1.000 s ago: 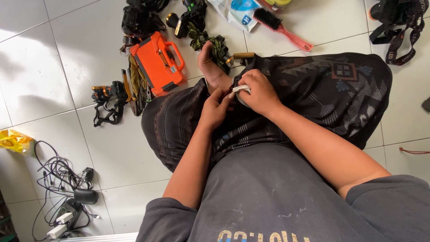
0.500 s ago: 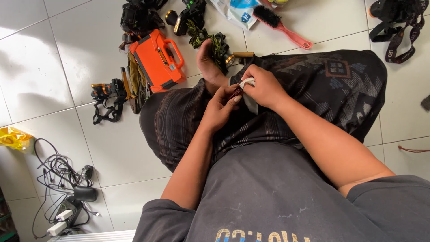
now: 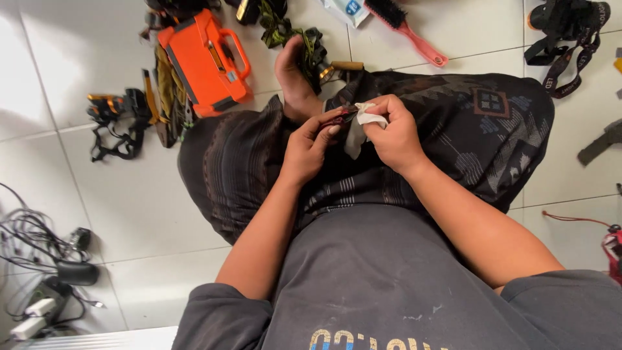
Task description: The person sits on the floor and cleans a headlamp. They wipe the headlamp with a white cloth and then use a small wooden-handled tool to scrape or clean the lens area.
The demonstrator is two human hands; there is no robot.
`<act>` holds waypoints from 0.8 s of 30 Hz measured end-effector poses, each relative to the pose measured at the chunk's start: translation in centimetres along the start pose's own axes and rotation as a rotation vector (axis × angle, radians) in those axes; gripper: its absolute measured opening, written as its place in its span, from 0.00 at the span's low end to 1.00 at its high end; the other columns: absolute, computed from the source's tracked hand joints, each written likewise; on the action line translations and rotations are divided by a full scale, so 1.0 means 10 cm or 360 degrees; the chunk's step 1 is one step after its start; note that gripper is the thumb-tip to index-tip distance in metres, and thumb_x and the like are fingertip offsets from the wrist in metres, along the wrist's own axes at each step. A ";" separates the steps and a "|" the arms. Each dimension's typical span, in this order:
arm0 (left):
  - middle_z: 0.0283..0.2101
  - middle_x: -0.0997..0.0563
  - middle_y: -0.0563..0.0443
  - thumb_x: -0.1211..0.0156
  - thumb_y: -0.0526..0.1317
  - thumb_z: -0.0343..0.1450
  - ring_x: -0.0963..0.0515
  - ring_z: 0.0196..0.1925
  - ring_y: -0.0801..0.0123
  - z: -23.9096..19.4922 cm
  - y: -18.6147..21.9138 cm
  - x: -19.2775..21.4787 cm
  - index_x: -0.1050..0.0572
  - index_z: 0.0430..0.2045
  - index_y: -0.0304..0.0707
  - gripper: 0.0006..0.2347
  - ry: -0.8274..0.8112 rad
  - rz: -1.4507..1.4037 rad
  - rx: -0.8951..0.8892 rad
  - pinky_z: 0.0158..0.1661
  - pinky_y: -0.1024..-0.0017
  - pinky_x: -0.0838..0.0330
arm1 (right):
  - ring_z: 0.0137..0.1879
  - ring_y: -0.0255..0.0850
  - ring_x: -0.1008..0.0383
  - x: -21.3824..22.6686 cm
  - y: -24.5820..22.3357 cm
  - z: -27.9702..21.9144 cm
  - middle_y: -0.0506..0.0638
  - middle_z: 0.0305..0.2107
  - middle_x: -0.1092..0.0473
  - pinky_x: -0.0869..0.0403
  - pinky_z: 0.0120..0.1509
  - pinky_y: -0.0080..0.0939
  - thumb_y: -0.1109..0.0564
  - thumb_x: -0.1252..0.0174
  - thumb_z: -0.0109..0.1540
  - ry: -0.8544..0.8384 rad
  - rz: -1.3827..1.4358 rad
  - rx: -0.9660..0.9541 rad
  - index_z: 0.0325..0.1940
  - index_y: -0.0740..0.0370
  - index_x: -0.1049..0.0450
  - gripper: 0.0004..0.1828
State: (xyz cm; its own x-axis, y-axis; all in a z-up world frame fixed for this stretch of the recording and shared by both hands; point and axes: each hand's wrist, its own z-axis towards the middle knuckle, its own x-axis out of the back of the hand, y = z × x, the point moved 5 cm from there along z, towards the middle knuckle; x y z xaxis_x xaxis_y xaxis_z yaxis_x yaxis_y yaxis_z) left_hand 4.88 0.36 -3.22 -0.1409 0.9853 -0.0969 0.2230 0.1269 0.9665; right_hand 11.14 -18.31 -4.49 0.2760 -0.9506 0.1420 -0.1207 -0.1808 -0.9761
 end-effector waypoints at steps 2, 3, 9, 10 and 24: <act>0.56 0.18 0.42 0.39 0.38 0.77 0.19 0.54 0.63 0.03 -0.12 0.00 0.20 0.52 0.38 0.10 -0.0004 -0.0079 0.0053 0.45 0.68 0.16 | 0.56 0.44 0.25 0.02 -0.05 -0.06 0.65 0.49 0.26 0.25 0.51 0.43 0.71 0.44 0.61 -0.0003 -0.0036 0.0021 0.43 0.70 0.30 0.07; 0.54 0.18 0.44 0.39 0.38 0.77 0.19 0.52 0.65 0.04 -0.18 0.00 0.20 0.51 0.39 0.10 -0.0021 -0.0135 0.0096 0.43 0.68 0.15 | 0.56 0.45 0.25 0.03 -0.09 -0.09 0.66 0.50 0.26 0.25 0.51 0.43 0.72 0.44 0.61 0.0010 -0.0050 0.0054 0.42 0.71 0.31 0.07; 0.47 0.19 0.44 0.41 0.43 0.78 0.17 0.48 0.58 0.05 -0.26 -0.07 0.22 0.48 0.38 0.10 -0.0046 -0.0667 0.0295 0.40 0.59 0.12 | 0.58 0.38 0.26 0.14 -0.19 -0.15 0.59 0.54 0.25 0.27 0.57 0.37 0.68 0.42 0.63 -0.0128 0.0035 -0.0061 0.42 0.64 0.32 0.07; 0.47 0.19 0.44 0.41 0.43 0.78 0.17 0.48 0.58 0.04 -0.22 -0.07 0.22 0.48 0.38 0.10 -0.0033 -0.0679 0.0299 0.40 0.59 0.12 | 0.58 0.38 0.26 0.20 -0.20 -0.16 0.59 0.54 0.25 0.27 0.57 0.37 0.68 0.42 0.63 -0.0142 0.0026 -0.0068 0.42 0.64 0.32 0.07; 0.66 0.27 0.46 0.48 0.46 0.79 0.22 0.61 0.62 -0.05 0.16 -0.19 0.29 0.53 0.47 0.11 -0.0782 -0.0986 0.0343 0.53 0.64 0.20 | 0.40 0.27 0.34 0.91 -0.55 -0.17 0.41 0.37 0.30 0.33 0.47 0.27 0.63 0.45 0.66 0.0111 -0.0082 -0.0243 0.55 0.57 0.26 0.13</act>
State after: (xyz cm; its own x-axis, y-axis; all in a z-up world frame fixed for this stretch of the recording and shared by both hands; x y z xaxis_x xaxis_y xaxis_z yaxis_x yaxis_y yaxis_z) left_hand 5.00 -1.37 -1.37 0.1283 0.6604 -0.7399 0.4311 0.6347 0.6413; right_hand 12.73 -26.35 2.40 0.2193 -0.9534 0.2073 -0.2528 -0.2608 -0.9317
